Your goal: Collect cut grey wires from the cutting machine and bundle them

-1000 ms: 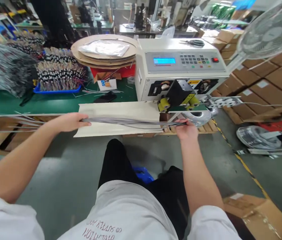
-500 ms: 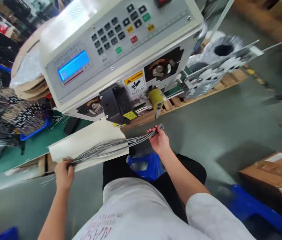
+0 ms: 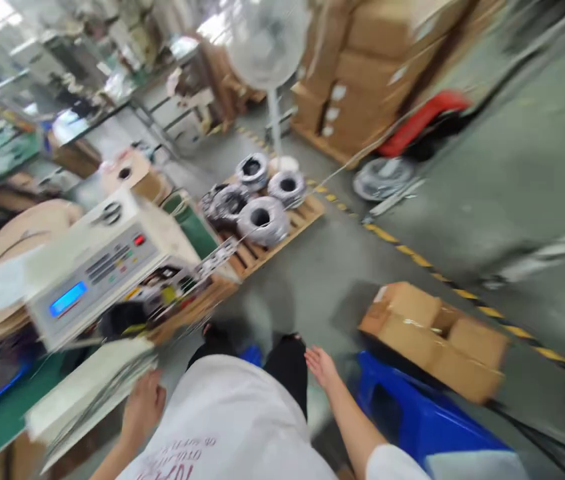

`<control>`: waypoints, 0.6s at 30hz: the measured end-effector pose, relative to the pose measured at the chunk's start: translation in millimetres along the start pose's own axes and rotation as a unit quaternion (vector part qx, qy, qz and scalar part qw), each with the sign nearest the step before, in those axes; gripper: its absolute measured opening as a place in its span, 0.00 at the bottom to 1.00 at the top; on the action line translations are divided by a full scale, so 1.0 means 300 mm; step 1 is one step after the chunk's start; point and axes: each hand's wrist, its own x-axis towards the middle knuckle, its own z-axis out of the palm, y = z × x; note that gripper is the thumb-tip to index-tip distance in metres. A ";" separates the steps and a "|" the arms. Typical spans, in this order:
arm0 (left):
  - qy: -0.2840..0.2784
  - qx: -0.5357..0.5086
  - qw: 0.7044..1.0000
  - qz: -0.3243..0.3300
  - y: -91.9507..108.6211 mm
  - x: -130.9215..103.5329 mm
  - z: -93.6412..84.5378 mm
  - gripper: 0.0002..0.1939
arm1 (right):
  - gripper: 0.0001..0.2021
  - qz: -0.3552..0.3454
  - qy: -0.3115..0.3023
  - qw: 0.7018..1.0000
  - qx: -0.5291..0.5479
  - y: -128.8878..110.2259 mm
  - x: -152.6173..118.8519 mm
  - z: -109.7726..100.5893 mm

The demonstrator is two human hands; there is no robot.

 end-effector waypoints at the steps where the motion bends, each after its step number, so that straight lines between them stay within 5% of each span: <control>1: -0.039 -0.027 0.997 0.069 0.118 0.056 0.018 0.14 | 0.10 -0.021 0.038 0.999 0.021 -0.071 -0.024 -0.111; 5: -0.173 -0.064 0.931 0.314 0.607 0.290 0.023 0.15 | 0.11 -0.106 0.141 0.981 0.083 -0.350 -0.067 -0.389; 10: -0.117 -0.079 0.861 0.488 1.263 0.624 -0.129 0.18 | 0.12 -0.186 0.198 0.958 0.091 -0.628 -0.065 -0.488; 14: -0.029 -0.199 0.849 0.489 1.857 1.036 -0.287 0.15 | 0.12 -0.190 0.248 0.947 0.072 -0.715 -0.150 -0.499; 18: -0.069 -0.332 0.846 0.411 2.503 1.519 -0.397 0.19 | 0.19 -0.157 0.270 0.949 0.030 -0.753 -0.355 -0.462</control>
